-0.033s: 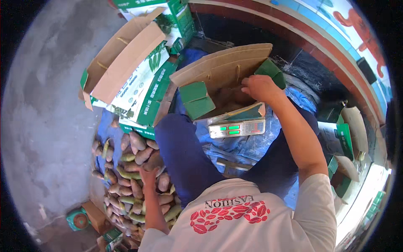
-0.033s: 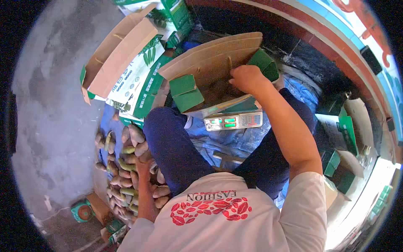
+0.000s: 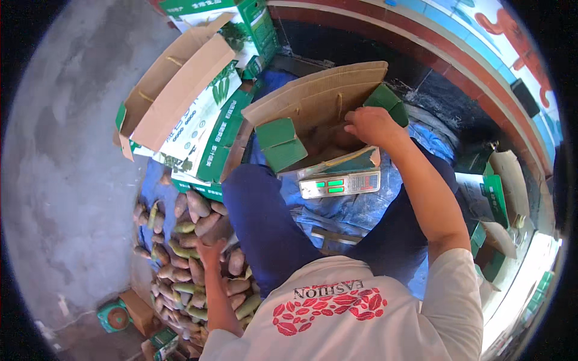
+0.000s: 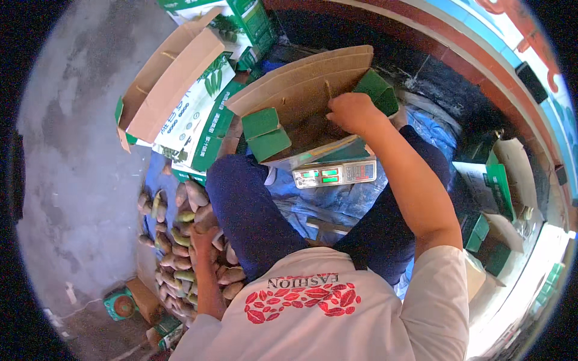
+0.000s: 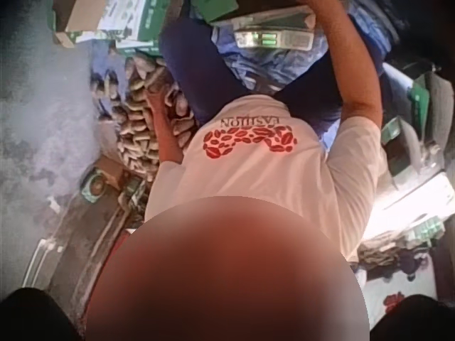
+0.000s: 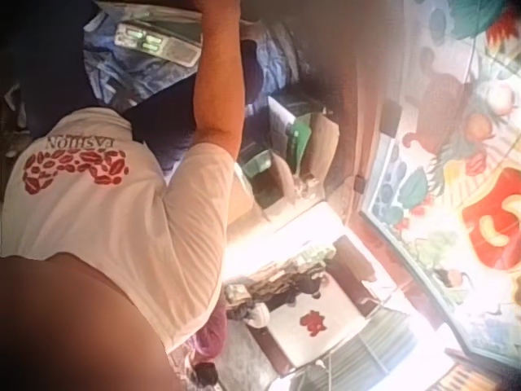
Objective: Packing produce into cardboard boxes and weighing them on a digital scale.
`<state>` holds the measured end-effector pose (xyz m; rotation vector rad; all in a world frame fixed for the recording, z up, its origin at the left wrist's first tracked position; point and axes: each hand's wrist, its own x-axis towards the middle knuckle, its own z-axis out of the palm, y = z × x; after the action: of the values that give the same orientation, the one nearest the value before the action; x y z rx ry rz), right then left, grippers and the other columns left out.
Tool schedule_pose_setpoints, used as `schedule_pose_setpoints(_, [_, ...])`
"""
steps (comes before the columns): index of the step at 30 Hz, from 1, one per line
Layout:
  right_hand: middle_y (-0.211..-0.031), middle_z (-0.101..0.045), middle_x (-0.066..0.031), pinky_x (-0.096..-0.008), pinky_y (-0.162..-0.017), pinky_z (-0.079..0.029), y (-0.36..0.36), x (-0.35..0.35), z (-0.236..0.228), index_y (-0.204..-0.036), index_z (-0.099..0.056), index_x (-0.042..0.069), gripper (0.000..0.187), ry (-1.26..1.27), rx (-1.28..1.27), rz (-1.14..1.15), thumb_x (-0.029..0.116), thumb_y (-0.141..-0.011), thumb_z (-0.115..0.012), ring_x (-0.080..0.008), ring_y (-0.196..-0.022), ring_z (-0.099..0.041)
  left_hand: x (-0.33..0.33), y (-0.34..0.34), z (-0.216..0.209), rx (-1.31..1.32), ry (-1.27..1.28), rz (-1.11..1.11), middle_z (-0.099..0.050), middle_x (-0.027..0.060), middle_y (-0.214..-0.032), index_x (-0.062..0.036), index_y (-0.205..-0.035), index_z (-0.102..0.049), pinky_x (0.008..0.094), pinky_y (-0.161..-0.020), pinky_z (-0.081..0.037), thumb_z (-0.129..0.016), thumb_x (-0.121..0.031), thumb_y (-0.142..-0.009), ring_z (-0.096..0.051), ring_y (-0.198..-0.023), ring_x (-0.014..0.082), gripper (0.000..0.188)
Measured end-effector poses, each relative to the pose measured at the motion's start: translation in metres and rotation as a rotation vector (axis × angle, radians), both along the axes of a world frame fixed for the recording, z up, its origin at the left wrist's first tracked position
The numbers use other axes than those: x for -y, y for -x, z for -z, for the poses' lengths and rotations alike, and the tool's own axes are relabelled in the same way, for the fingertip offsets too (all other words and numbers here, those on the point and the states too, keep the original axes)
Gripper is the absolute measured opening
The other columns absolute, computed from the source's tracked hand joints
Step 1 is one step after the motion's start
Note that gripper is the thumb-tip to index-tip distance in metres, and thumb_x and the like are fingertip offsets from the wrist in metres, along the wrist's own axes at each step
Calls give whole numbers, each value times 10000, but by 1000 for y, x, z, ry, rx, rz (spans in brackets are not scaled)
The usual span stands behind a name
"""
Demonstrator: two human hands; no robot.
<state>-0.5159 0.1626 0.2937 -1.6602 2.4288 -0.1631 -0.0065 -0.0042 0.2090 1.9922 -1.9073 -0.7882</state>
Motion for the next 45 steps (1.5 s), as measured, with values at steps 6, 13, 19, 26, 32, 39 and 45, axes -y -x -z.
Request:
schedule_pose_setpoints(6, [-854,-628,-122,-416,-727,-478,1,-7,-13,-914,-606,83,233,-9,17,11,292,-824,-551,-298,-856,-599,19,72,-118,-238,333,150,-470,139,-1142,-9,-1197,-424,343,-941,-359,-763,-131,-586,-458,-1044,243,709])
schedule_pose_setpoints(13, [-912,-652,-134,-413,-720,-509,1,-7,-19,-869,-665,67,273,-32,30,75,319,-796,-587,-296,-888,-623,0,192,-194,-493,355,585,-480,104,-1119,-44,-1203,-424,339,-928,-366,-769,-96,-557,-462,-1047,212,734])
schedule_pose_setpoints(19, [-898,-657,-133,-405,-719,-511,-1,-11,-15,-843,-674,64,268,-3,22,60,315,-790,-597,-291,-885,-628,-25,285,-184,-304,384,985,-509,141,-1101,-67,-1146,-472,368,-912,-398,-795,-169,-507,-502,-1041,282,724])
schedule_pose_setpoints(26, [-884,-660,-132,-405,-708,-514,0,-14,-18,-841,-676,68,253,-35,37,58,303,-797,-592,-297,-848,-637,-42,351,-134,-196,261,1064,-500,157,-1157,-79,-1192,-458,371,-935,-392,-806,-256,-505,-486,-1092,293,790])
schedule_pose_setpoints(32, [-905,-644,-127,-396,-724,-495,-15,-14,-35,-951,-627,79,349,-160,185,-117,360,-744,-644,-302,-895,-609,-33,364,-94,-308,273,1058,-474,184,-1160,-70,-1195,-435,399,-945,-375,-745,-202,-613,-462,-1105,340,672])
schedule_pose_setpoints(39, [-811,-661,-120,-403,-652,-513,-39,0,14,-805,-677,61,160,-253,-208,-252,172,-728,-591,-267,-785,-651,-10,334,-148,-406,395,966,-527,140,-1142,-80,-1177,-506,356,-874,-447,-686,-138,-727,-520,-1092,245,488])
schedule_pose_setpoints(45, [-754,-660,-129,-382,-571,-517,-44,0,39,-744,-680,57,149,-205,-233,-288,108,-725,-541,-272,-713,-661,9,242,-174,-433,573,782,-564,106,-1142,-65,-1055,-586,349,-888,-424,-638,-109,-779,-533,-1056,217,284])
